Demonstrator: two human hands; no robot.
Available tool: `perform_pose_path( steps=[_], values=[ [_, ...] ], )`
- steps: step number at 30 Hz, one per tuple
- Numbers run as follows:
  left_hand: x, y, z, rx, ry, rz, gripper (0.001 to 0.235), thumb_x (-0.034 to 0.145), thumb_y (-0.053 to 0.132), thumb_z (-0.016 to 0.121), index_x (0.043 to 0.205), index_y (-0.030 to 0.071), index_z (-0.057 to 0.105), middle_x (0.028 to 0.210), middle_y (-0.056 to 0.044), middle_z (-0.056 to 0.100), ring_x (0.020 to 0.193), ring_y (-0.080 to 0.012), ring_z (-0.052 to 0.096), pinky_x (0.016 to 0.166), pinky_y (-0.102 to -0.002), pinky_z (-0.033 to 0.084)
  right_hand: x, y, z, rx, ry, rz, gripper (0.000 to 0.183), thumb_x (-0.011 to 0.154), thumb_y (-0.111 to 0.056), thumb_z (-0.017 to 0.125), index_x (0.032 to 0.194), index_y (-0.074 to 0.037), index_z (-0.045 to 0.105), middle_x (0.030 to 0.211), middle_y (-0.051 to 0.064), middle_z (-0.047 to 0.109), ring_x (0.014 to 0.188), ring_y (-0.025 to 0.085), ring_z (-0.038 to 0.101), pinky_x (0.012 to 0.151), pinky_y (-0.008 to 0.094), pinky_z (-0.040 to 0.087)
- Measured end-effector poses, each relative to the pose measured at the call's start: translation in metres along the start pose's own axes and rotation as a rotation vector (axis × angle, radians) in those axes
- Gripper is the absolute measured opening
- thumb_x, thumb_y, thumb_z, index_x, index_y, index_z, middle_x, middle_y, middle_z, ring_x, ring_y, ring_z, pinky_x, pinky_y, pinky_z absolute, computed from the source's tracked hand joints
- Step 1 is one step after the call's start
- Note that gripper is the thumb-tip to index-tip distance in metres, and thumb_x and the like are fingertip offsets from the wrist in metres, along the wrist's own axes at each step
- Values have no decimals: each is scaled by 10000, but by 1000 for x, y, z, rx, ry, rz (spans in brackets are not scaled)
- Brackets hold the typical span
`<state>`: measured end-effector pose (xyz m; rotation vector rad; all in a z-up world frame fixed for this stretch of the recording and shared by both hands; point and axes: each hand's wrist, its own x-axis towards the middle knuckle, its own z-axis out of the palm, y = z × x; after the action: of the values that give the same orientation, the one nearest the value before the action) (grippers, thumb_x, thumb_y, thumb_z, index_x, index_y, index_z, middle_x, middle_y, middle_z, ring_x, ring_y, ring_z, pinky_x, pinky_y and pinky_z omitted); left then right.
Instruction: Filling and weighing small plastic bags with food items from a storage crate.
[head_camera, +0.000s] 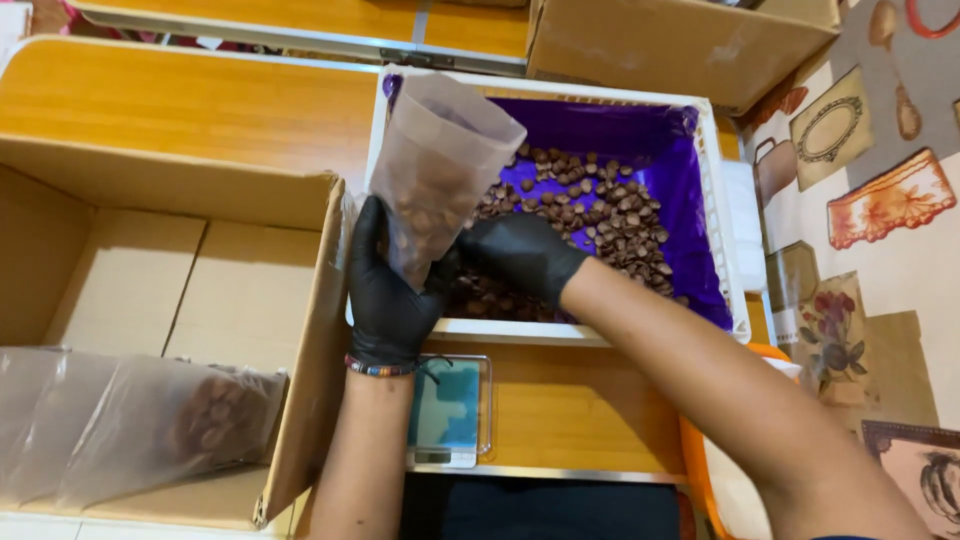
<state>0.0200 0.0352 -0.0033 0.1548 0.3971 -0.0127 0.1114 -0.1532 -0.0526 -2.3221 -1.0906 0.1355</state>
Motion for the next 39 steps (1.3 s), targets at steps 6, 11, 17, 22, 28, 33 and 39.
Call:
perform_pose_path(
  steps=[6,11,17,22,28,33,39],
  values=[
    [2,0,-8,-24,49,12,390,848,458,778,1170,244,727,1214,-41,759,1027,-290,746,811,-453,657,-12,30,-52,-188,-219,233,292,863,-170,667,1150,-155,722,1008,147,776,1040,446,701,894,560,561],
    [0,0,-14,-20,11,-8,414,850,493,766,1181,249,719,1199,-55,761,981,-301,754,746,-454,669,17,86,-58,-321,-24,411,274,834,-318,759,1105,-305,714,912,-78,759,981,211,740,857,399,581],
    [4,1,-16,-42,-8,8,408,851,509,759,1173,264,712,1203,-43,760,956,-321,756,720,-480,663,75,95,-43,-425,111,348,155,868,-280,697,1020,-259,721,879,10,726,910,269,753,783,425,612],
    [-6,0,-10,-123,-32,9,387,892,471,733,1190,223,722,1201,-97,755,951,-382,751,685,-512,664,98,107,-8,-401,144,305,126,861,-279,679,947,-223,751,838,51,755,863,325,767,772,453,615],
    [-14,-3,17,-110,65,-17,448,830,481,770,1173,198,715,1210,-120,751,963,-420,744,756,-571,629,76,101,8,-248,91,259,142,889,-219,666,913,-158,791,894,117,784,942,375,758,806,481,607],
    [-15,-3,23,-112,98,-38,450,800,494,783,1155,224,719,1205,-112,754,966,-394,752,766,-538,638,69,55,-47,-281,-119,313,253,877,-242,638,978,-58,780,923,214,773,948,476,728,816,590,583],
    [-19,-6,28,-206,61,-22,410,861,434,769,1169,173,706,1201,-161,743,956,-448,736,766,-561,637,104,97,-31,-594,38,304,192,938,-363,633,1015,-277,786,866,38,758,902,306,761,755,432,612]
  ],
)
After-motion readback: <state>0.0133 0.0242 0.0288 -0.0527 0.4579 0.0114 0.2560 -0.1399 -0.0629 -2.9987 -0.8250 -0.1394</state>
